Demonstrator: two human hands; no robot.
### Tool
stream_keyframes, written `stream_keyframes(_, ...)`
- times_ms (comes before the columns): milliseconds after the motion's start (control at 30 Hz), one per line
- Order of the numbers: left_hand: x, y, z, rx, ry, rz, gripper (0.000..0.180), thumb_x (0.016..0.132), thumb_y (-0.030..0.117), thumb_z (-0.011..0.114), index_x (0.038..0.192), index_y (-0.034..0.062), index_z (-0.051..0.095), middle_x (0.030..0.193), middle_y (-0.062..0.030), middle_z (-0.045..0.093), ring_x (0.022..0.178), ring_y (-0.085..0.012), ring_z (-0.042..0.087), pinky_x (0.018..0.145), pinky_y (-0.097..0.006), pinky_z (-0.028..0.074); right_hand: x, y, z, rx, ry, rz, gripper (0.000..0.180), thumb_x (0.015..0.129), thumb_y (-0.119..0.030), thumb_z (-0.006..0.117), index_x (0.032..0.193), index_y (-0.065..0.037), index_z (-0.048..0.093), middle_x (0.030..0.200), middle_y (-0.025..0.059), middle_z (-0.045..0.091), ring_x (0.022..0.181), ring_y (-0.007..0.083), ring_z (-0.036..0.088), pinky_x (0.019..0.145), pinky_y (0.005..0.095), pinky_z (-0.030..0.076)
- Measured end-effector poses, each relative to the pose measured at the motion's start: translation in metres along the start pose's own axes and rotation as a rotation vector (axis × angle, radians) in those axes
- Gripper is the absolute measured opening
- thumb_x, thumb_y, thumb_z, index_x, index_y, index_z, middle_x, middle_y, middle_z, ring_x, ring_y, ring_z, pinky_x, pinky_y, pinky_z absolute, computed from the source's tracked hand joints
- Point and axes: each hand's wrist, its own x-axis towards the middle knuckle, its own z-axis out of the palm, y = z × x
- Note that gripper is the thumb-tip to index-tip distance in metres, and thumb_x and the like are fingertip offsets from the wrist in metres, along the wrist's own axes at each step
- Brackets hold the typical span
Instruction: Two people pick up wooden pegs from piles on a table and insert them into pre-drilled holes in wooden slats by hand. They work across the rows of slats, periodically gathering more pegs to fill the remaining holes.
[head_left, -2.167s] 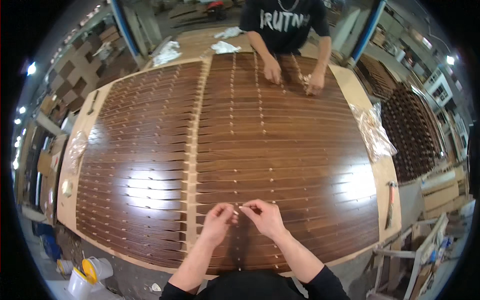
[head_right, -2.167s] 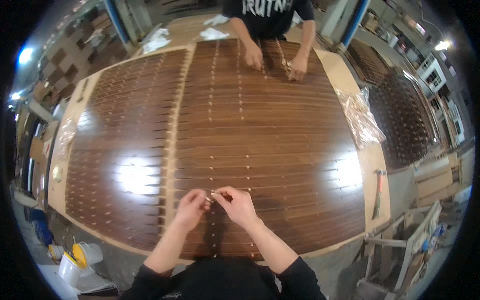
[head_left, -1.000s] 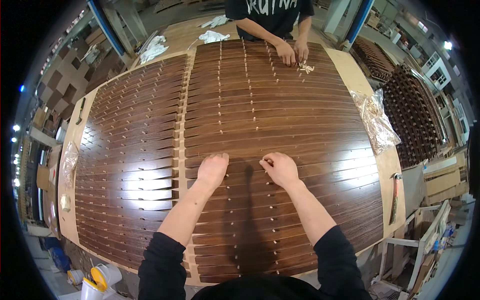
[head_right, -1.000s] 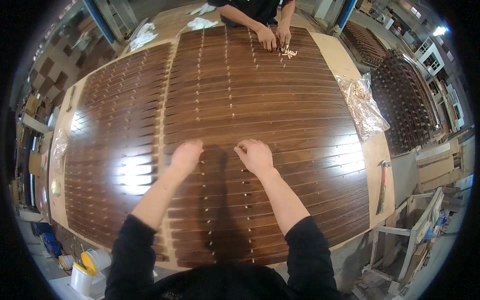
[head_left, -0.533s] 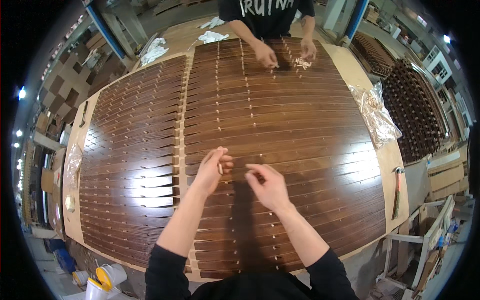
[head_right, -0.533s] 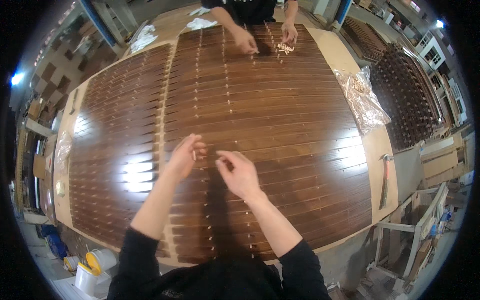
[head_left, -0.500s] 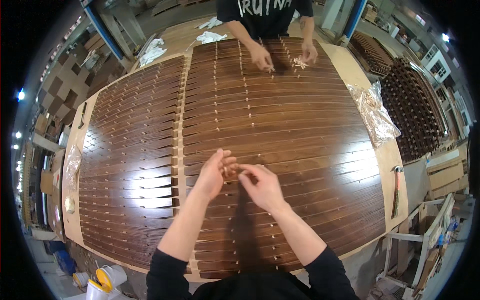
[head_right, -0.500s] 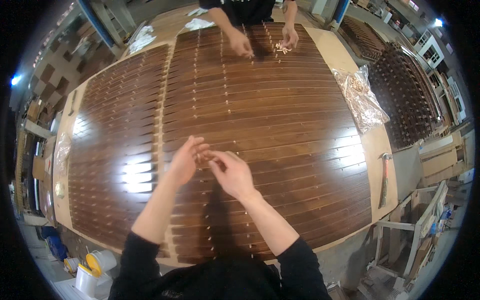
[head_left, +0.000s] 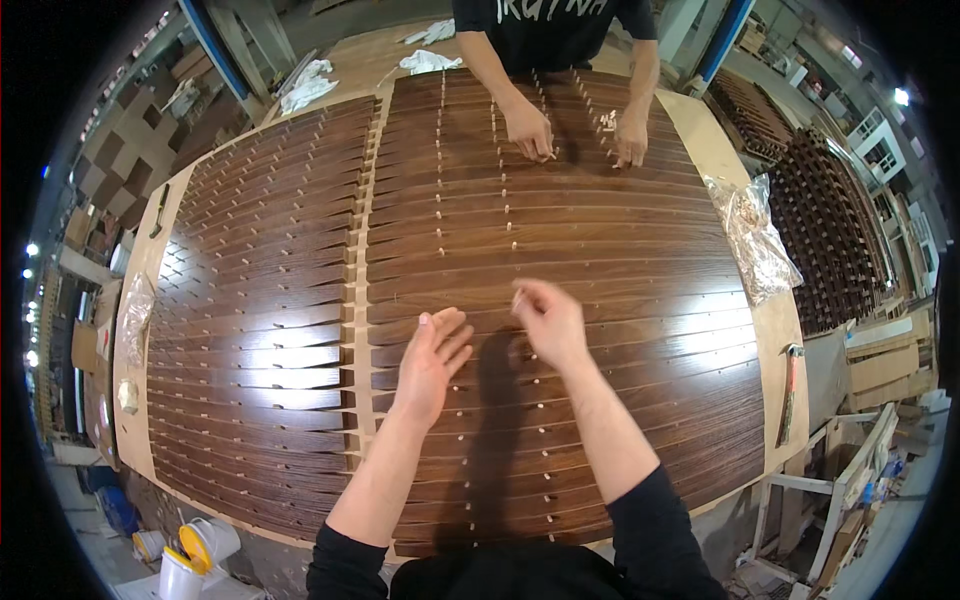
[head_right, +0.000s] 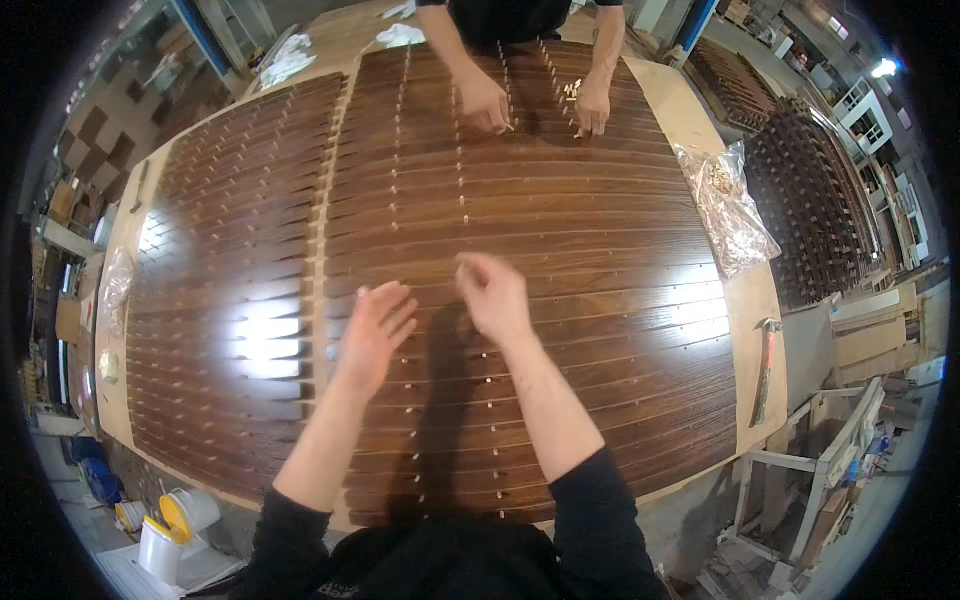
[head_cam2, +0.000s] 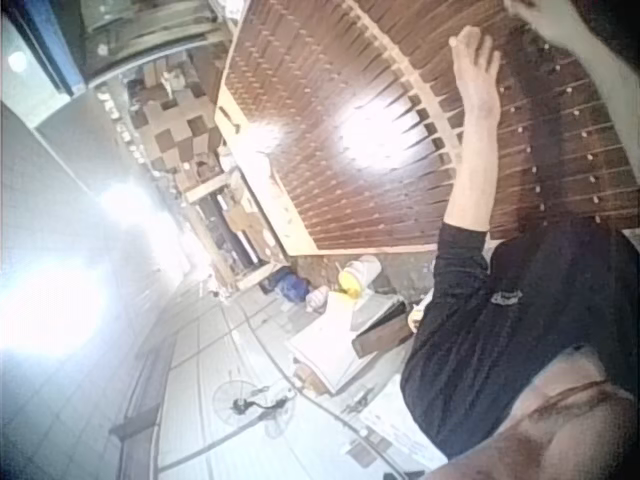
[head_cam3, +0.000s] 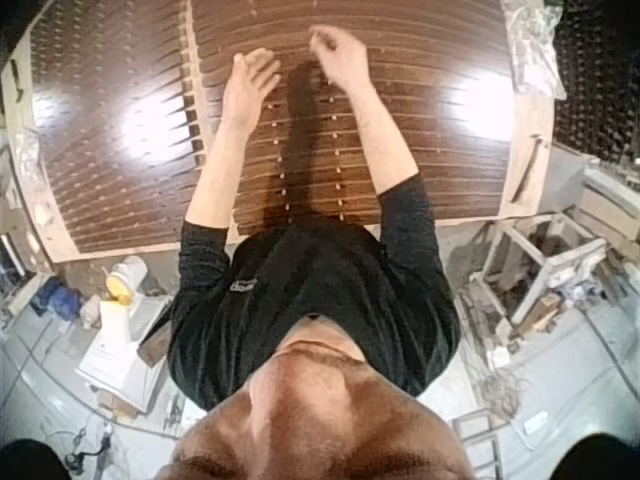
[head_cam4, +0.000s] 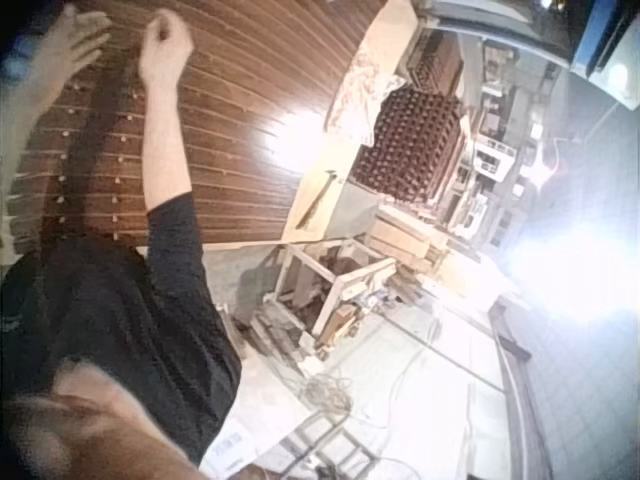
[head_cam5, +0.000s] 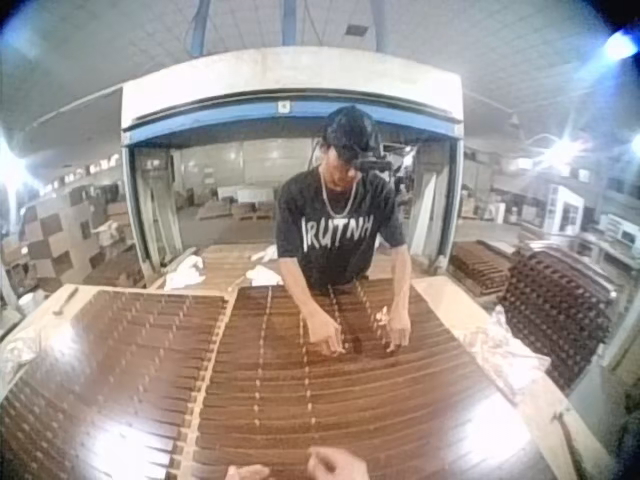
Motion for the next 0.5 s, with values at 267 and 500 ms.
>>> stream_keyframes(267,-0.072,-0.031,-0.088,0.106,0.407,0.119,0.050,0.109,0.041,0.052,0.136,-0.0010,0.055,0.127,-0.0171,0.065,0.111,-0.0271,0.068,0.093,-0.040,0.056,0.049,0.029,-0.016,-0.397,-0.140,0.064,0.018,0.093,-0.026,0.073,0.103,-0.011,0.076,0.096,0.0098,0.078,0.093,0.0302,0.074,0.083,0.0414,0.056)
stream_keyframes(500,-0.155,-0.047,-0.134,0.220,0.658,0.204,0.043,0.108,0.039,0.057,0.127,0.0004,0.060,0.115,-0.0112,0.068,0.104,-0.0197,0.067,0.090,-0.034,0.056,0.060,0.039,-0.002,-1.259,-0.286,-0.397,0.011,0.094,-0.029,0.068,0.091,-0.019,0.072,0.093,0.0053,0.075,0.094,0.0272,0.073,0.081,0.0499,0.051)
